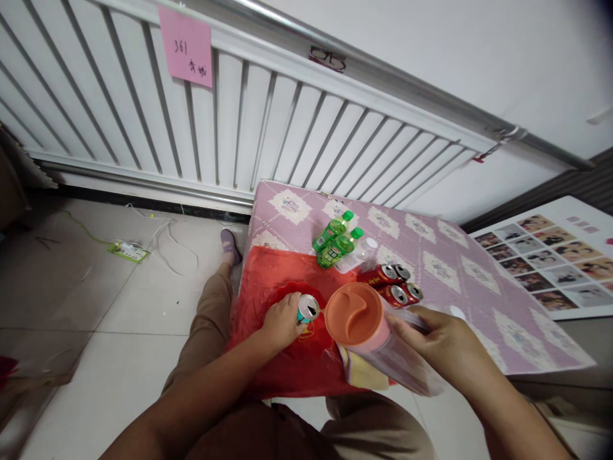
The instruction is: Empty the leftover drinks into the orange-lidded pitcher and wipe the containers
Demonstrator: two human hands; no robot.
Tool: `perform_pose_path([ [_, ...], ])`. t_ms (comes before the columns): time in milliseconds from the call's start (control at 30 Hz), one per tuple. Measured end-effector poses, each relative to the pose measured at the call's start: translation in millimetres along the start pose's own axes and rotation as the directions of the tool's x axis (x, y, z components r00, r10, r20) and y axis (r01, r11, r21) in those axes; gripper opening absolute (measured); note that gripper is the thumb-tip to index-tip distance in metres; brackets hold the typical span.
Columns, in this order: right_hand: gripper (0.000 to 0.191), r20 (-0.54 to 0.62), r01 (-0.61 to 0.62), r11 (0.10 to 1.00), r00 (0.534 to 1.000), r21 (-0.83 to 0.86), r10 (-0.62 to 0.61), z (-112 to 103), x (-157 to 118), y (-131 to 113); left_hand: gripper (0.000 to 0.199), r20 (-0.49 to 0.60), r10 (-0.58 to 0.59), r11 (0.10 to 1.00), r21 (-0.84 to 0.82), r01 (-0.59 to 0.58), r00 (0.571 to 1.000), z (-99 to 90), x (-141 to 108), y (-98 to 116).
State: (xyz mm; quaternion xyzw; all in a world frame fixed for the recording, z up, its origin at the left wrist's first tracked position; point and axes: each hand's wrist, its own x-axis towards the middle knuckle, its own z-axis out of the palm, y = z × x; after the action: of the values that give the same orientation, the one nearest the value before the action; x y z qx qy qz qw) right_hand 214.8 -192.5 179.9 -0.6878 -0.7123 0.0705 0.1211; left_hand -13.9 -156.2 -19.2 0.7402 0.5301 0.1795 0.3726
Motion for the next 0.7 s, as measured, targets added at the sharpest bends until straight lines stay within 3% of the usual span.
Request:
perform_pose_path([
  [700,0.042,0.028,-0.014,1.0,1.0,-0.004,0.014,-4.2,0.5,-3.0,0.063,-0.002,0.004,1.0,0.007,-0.004,1.0,0.4,0.7,0.1],
])
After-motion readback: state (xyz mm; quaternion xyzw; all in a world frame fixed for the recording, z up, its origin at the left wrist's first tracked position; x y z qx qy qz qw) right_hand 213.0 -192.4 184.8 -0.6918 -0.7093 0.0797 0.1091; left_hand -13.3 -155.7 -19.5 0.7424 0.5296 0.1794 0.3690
